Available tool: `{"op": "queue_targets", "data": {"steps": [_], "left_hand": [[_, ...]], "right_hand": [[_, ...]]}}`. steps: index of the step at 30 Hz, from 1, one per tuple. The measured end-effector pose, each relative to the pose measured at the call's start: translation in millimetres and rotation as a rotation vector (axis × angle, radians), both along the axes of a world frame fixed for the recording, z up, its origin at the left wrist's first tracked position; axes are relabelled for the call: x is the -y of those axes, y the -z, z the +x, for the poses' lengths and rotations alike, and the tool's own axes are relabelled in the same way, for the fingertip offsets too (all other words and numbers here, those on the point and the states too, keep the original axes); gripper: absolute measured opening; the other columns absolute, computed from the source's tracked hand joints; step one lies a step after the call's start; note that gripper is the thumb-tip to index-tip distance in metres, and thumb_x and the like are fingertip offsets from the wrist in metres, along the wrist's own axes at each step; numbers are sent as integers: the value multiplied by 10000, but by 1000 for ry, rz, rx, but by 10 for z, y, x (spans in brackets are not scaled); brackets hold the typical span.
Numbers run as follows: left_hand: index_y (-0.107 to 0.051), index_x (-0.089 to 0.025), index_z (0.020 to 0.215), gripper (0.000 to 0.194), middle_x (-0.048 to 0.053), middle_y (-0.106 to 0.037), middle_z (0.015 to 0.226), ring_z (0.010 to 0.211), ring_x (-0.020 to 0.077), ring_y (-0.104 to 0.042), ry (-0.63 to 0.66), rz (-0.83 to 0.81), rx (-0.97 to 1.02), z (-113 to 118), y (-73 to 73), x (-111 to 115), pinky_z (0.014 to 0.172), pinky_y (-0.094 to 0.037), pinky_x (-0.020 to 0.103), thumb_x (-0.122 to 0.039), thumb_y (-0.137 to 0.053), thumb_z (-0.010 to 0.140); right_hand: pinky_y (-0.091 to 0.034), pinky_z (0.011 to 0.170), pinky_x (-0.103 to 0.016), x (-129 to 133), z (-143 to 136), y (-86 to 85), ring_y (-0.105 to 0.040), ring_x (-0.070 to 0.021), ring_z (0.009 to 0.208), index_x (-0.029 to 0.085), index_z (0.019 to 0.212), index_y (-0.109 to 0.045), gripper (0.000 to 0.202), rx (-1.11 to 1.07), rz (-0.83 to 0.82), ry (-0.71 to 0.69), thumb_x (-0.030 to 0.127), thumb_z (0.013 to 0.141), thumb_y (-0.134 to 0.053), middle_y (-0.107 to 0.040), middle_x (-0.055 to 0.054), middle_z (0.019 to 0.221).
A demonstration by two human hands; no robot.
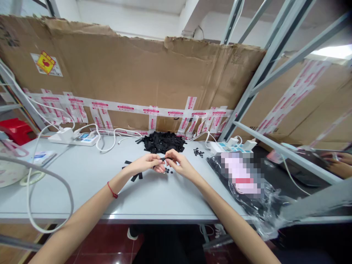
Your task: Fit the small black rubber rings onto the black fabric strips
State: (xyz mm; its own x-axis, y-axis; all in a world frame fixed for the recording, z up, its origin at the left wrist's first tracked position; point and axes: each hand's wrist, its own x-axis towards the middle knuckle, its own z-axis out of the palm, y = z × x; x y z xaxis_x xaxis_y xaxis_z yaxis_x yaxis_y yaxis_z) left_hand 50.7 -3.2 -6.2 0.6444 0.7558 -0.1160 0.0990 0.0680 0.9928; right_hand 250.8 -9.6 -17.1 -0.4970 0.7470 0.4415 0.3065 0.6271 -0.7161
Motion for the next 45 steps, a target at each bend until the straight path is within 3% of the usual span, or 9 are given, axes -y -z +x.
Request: {"op": "queue_targets", "data": {"steps": [5, 10, 16, 22, 29, 34, 37, 42, 45], "left_hand": [[-612, -127, 859, 356, 79, -722, 824, 773, 165, -684, 25, 68, -31, 19, 8, 37, 752, -524, 289, -479, -627, 811], [-615, -132, 866, 358, 54, -693, 772, 734, 148, -659, 56, 146, -23, 57, 4, 72, 739, -514, 288, -487, -589, 835], [-601, -131, 802, 379, 41, -661, 729, 676, 130, -610, 48, 182, -60, 98, 77, 54, 715, -486, 283, -508, -573, 834], [-572, -141, 772, 363, 9, -598, 698, 625, 106, -524, 46, 155, -97, 85, 24, 86, 677, -436, 264, -499, -561, 835], [-461, -175, 647, 430, -27, -497, 604, 555, 98, -414, 19, 141, -156, 119, 60, 81, 596, -358, 253, -562, -484, 834], [-483, -175, 683, 468, -49, -471, 558, 495, 90, -360, -53, 172, -295, 137, 183, 40, 515, -280, 238, -635, -517, 764], [-549, -156, 688, 448, -35, -512, 541, 500, 95, -402, -96, 292, -363, 154, 215, 38, 525, -290, 232, -600, -568, 740], [-667, -143, 793, 399, -8, -575, 549, 560, 134, -512, -144, 477, -404, 96, 127, 23, 594, -374, 237, -519, -538, 789], [-684, -166, 805, 330, 12, -633, 592, 587, 155, -558, -225, 575, -594, -98, 14, -24, 614, -399, 240, -456, -526, 801]], "right_hand": [[-338, 556, -229, 65, -43, 6, -426, -102, 570, 186, 711, -480, 102, 73, 122, 103, 181, 812, -470, -514, 21, 641], [-324, 568, -249, 82, -87, 84, -408, -117, 571, 203, 689, -391, 247, 228, 174, 155, 307, 913, -410, -461, 16, 640], [-347, 612, -263, 48, -66, 183, -448, -134, 605, 215, 720, -362, 274, 251, 78, 117, 278, 967, -261, -476, 7, 670], [-332, 582, -267, 41, -72, 220, -428, -134, 576, 221, 710, -320, 281, 189, -49, 125, 324, 959, -241, -438, 22, 640], [-299, 586, -265, 60, -23, 187, -377, -125, 570, 222, 688, -285, 263, 175, -38, 163, 320, 932, -279, -375, 38, 624], [-289, 576, -256, 134, -41, 209, -386, -122, 570, 215, 678, -307, 248, 221, -51, 164, 271, 919, -302, -404, 34, 624], [-295, 580, -252, 145, -51, 217, -405, -120, 575, 208, 674, -336, 251, 238, -71, 175, 253, 920, -321, -431, 28, 633], [-337, 617, -251, 100, 27, 180, -469, -128, 611, 182, 687, -473, 279, 257, -68, 182, 241, 935, -361, -520, 5, 659], [-368, 672, -261, 49, 185, 147, -538, -152, 700, 163, 717, -589, 260, 325, -20, 275, 240, 918, -442, -614, -40, 744]]}}
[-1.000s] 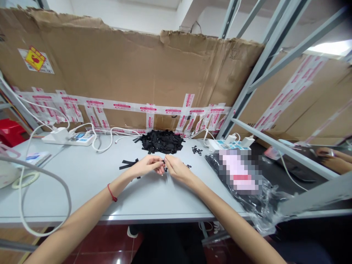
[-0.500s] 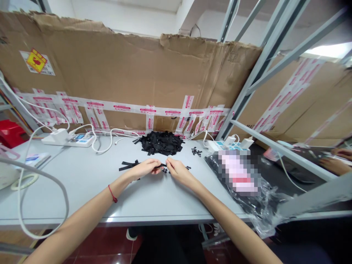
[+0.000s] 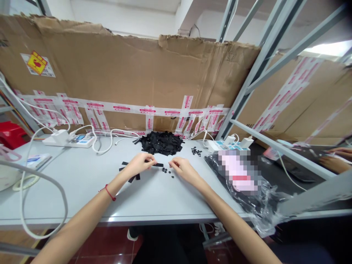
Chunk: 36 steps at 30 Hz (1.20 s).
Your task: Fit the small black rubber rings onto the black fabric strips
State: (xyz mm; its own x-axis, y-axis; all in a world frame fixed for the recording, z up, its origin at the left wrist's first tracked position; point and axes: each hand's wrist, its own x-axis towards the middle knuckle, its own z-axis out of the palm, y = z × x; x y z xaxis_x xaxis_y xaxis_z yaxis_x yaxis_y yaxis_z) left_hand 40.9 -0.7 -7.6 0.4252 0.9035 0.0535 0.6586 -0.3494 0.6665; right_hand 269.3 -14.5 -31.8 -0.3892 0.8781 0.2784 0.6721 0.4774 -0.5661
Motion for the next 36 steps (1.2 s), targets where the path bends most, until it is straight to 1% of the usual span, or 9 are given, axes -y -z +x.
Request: {"op": "queue_targets", "data": {"steps": [4, 9, 13, 17, 23, 27, 31, 33, 36], "left_hand": [[-708, -202, 673, 182, 73, -698, 738, 703, 226, -608, -322, 202, -438, -338, -128, -68, 637, -404, 279, -324, -588, 738], [-723, -199, 715, 279, 128, -690, 863, 934, 323, -585, -453, 421, -538, -423, -166, -88, 810, -421, 388, -410, -557, 791], [-700, -175, 813, 293, 119, -671, 927, 929, 284, -585, -285, 401, -426, -278, -119, -93, 834, -428, 372, -354, -470, 845], [-679, -181, 819, 275, 98, -657, 938, 906, 247, -591, -102, 360, -301, -176, -43, -91, 820, -436, 334, -325, -447, 851], [-659, -181, 795, 250, 94, -648, 924, 895, 237, -595, -14, 366, -232, -120, 15, -59, 811, -437, 326, -283, -440, 855], [-637, -191, 863, 244, 78, -660, 923, 881, 219, -596, -94, 340, -83, -87, 11, -60, 802, -436, 318, -329, -436, 878], [-594, -161, 1008, 413, 85, -661, 985, 904, 205, -595, -218, 82, 256, -51, 18, -80, 789, -445, 308, -508, -399, 899], [-608, -144, 938, 489, 76, -657, 928, 863, 193, -585, -109, -97, 337, -27, 12, -72, 769, -442, 299, -579, -394, 881], [-595, -146, 778, 472, 14, -588, 729, 703, 139, -519, 121, -267, 372, 19, -19, -28, 671, -410, 262, -593, -460, 846]], "right_hand": [[-363, 643, -282, -22, 252, -53, -590, -194, 725, 157, 752, -689, 241, 306, 33, 213, 217, 891, -500, -661, -109, 825], [-350, 598, -300, -20, 386, -136, -623, -234, 728, 154, 764, -726, 251, 583, 44, 273, 213, 877, -511, -674, -161, 851], [-373, 630, -290, -169, 222, -218, -628, -245, 822, 186, 943, -728, 202, 513, 57, 286, 286, 852, -578, -696, -126, 897], [-396, 673, -273, -471, -152, -203, -617, -213, 888, 218, 939, -721, 232, 430, 100, 154, 253, 900, -495, -686, -94, 971], [-403, 664, -291, -800, -446, -61, -620, -235, 853, 141, 875, -710, 217, 466, 129, 140, 156, 848, -496, -660, -143, 952], [-399, 664, -276, -733, -385, -63, -606, -210, 853, 160, 894, -677, 210, 435, 163, 129, 150, 861, -470, -646, -112, 947], [-407, 745, -309, -505, -311, -104, -562, -210, 903, 183, 923, -634, 233, 234, 386, -57, 221, 923, -404, -624, -108, 946], [-400, 774, -349, -381, -291, -124, -546, -218, 877, 190, 883, -616, 247, 147, 479, -163, 247, 936, -382, -615, -116, 923], [-392, 801, -388, -220, -265, -153, -553, -231, 914, 189, 848, -582, 228, 69, 501, -249, 265, 935, -386, -619, -136, 969]]}}
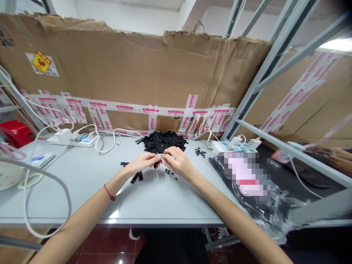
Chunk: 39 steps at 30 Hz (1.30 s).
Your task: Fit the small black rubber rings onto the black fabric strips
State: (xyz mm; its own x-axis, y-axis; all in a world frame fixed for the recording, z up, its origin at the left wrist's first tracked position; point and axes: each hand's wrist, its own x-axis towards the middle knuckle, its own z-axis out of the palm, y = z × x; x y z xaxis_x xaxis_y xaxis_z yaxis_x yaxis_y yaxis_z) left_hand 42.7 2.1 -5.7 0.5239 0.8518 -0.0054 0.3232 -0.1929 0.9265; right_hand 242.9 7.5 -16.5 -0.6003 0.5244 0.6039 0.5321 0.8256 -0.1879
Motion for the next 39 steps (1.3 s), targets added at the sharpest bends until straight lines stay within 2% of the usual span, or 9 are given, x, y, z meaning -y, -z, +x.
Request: {"op": "queue_targets", "data": {"steps": [3, 6, 10, 14, 18, 25, 32, 36, 39], "left_hand": [[-577, -154, 751, 390, -32, -487, 641, 627, 105, -442, 76, -29, 56, 41, -38, 53, 624, -367, 240, -537, -548, 815], [-597, -153, 798, 337, -34, -482, 654, 625, 100, -422, 102, -55, 50, 59, -54, 79, 617, -348, 236, -489, -581, 808], [-646, -152, 869, 340, -25, -506, 667, 619, 102, -415, 112, -59, -2, 63, -49, 81, 586, -333, 232, -480, -584, 806], [-681, -155, 914, 355, -15, -526, 676, 632, 110, -426, 104, -36, -33, 71, -53, 91, 582, -338, 231, -477, -570, 814], [-686, -164, 879, 338, -9, -547, 684, 634, 117, -441, 94, -13, -44, 89, -60, 120, 579, -340, 235, -473, -566, 816], [-683, -158, 872, 296, 12, -605, 763, 683, 127, -477, 151, -20, -5, 124, -56, 173, 649, -364, 246, -422, -554, 831], [-679, -156, 829, 294, -6, -561, 677, 655, 126, -445, 103, -30, -8, 159, -84, 185, 622, -335, 247, -428, -567, 815], [-683, -155, 856, 308, -5, -566, 714, 668, 122, -436, 99, -74, -6, 156, -85, 184, 626, -319, 244, -439, -572, 811], [-674, -150, 834, 349, -24, -520, 661, 611, 107, -386, 111, -129, -51, 156, -57, 177, 579, -279, 238, -479, -562, 807]], "right_hand": [[-390, 850, -405, 104, 51, -17, -577, -235, 984, 188, 943, -534, 125, -99, -152, -48, 279, 899, -460, -632, -134, 1048], [-433, 811, -361, 130, 129, -1, -613, -201, 936, 206, 1104, -424, 265, -273, -520, -111, 326, 882, -506, -647, -91, 1005], [-464, 708, -293, 92, 217, 40, -589, -137, 730, 215, 1020, -406, 195, -445, -845, -266, 343, 893, -480, -603, -10, 814], [-430, 640, -255, 113, 224, 28, -521, -121, 661, 189, 855, -517, 57, -412, -738, -198, 223, 838, -475, -559, 3, 737], [-395, 614, -250, 216, 149, -10, -491, -125, 623, 181, 713, -542, 106, -302, -539, -55, 183, 797, -478, -556, 3, 667], [-362, 624, -268, 267, 83, 69, -453, -135, 629, 190, 713, -473, 254, -89, -353, -44, 255, 929, -357, -519, -15, 693], [-337, 610, -253, 209, 64, 180, -428, -124, 611, 197, 671, -404, 288, -210, -541, -11, 304, 931, -343, -468, 11, 660], [-292, 562, -234, 162, 118, 159, -351, -105, 573, 202, 658, -352, 281, -376, -675, 0, 335, 906, -360, -365, 39, 620], [-261, 551, -231, 165, 162, 134, -313, -96, 567, 200, 635, -327, 285, -346, -678, 25, 325, 885, -387, -329, 44, 612]]}}
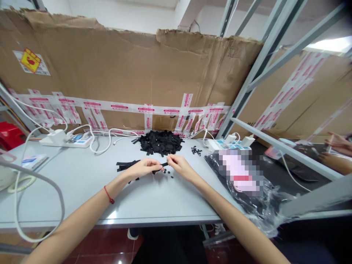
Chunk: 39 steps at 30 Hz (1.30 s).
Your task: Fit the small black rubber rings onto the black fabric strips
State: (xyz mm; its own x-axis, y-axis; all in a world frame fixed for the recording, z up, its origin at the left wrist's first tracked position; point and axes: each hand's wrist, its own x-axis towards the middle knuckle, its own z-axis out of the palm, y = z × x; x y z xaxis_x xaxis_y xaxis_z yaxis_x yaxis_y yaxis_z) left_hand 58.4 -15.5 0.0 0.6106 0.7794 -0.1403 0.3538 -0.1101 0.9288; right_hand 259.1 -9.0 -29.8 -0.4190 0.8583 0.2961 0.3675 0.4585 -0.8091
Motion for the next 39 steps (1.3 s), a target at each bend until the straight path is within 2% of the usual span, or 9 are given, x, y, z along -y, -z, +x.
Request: {"op": "queue_targets", "data": {"steps": [5, 10, 13, 16, 20, 23, 29, 34, 39], "left_hand": [[-651, -132, 715, 412, -55, -408, 530, 533, 93, -321, -100, -24, -35, 53, 104, -19, 539, -259, 231, -533, -572, 762], [-694, -127, 735, 410, -20, -524, 547, 537, 115, -428, -159, 132, -160, 55, 172, -43, 545, -323, 233, -524, -591, 728], [-702, -139, 781, 386, -1, -571, 568, 543, 134, -477, -213, 267, -275, -91, 97, -90, 549, -338, 237, -493, -549, 773], [-710, -166, 811, 313, 39, -634, 659, 615, 178, -551, -385, 474, -568, -307, -45, -136, 578, -362, 256, -407, -511, 814], [-718, -199, 887, 237, 94, -679, 941, 888, 266, -606, -464, 695, -883, -475, -173, -130, 705, -422, 306, -348, -557, 796], [-692, -181, 955, 252, 114, -663, 1035, 1023, 305, -575, -510, 763, -925, -458, -155, -118, 813, -434, 358, -336, -563, 804], [-672, -175, 922, 201, 95, -688, 1004, 963, 250, -618, -489, 688, -820, -307, 4, -339, 783, -441, 303, -262, -507, 847], [-697, -144, 783, 215, 124, -722, 843, 817, 257, -660, -478, 521, -753, -91, 141, -650, 653, -432, 277, -345, -620, 787], [-697, -137, 648, 152, 130, -716, 734, 756, 239, -666, -489, 541, -707, 14, 233, -821, 649, -430, 269, -219, -629, 756]], "right_hand": [[-261, 557, -229, 88, -34, -1, -329, -94, 569, 190, 629, -356, 265, 124, 54, -26, 270, 879, -393, -367, 44, 602], [-322, 597, -233, 72, 38, -24, -432, -113, 593, 174, 643, -474, 309, 197, 106, -3, 286, 918, -387, -491, 16, 625], [-362, 669, -249, 7, 223, -59, -549, -152, 722, 161, 755, -620, 290, 333, 149, 145, 287, 928, -425, -638, -46, 791], [-346, 644, -268, -39, 408, -97, -595, -195, 778, 169, 859, -702, 280, 656, 141, 362, 290, 925, -459, -670, -96, 879], [-306, 592, -276, 1, 495, -148, -619, -221, 789, 164, 955, -708, 336, 939, 159, 409, 314, 946, -407, -658, -142, 928], [-302, 593, -267, 116, 458, -179, -601, -192, 757, 151, 944, -671, 275, 870, 191, 357, 288, 922, -434, -644, -129, 945], [-318, 559, -225, 286, 275, -100, -470, -116, 565, 175, 851, -523, 75, 572, -34, -98, 190, 787, -558, -559, 15, 645], [-342, 579, -220, 120, 103, 8, -455, -109, 563, 186, 846, -460, 161, 442, -23, -142, 51, 758, -458, -496, 42, 618], [-383, 593, -219, 9, 74, -39, -498, -107, 588, 189, 869, -465, 155, 257, -17, -97, 85, 756, -483, -507, 46, 647]]}}
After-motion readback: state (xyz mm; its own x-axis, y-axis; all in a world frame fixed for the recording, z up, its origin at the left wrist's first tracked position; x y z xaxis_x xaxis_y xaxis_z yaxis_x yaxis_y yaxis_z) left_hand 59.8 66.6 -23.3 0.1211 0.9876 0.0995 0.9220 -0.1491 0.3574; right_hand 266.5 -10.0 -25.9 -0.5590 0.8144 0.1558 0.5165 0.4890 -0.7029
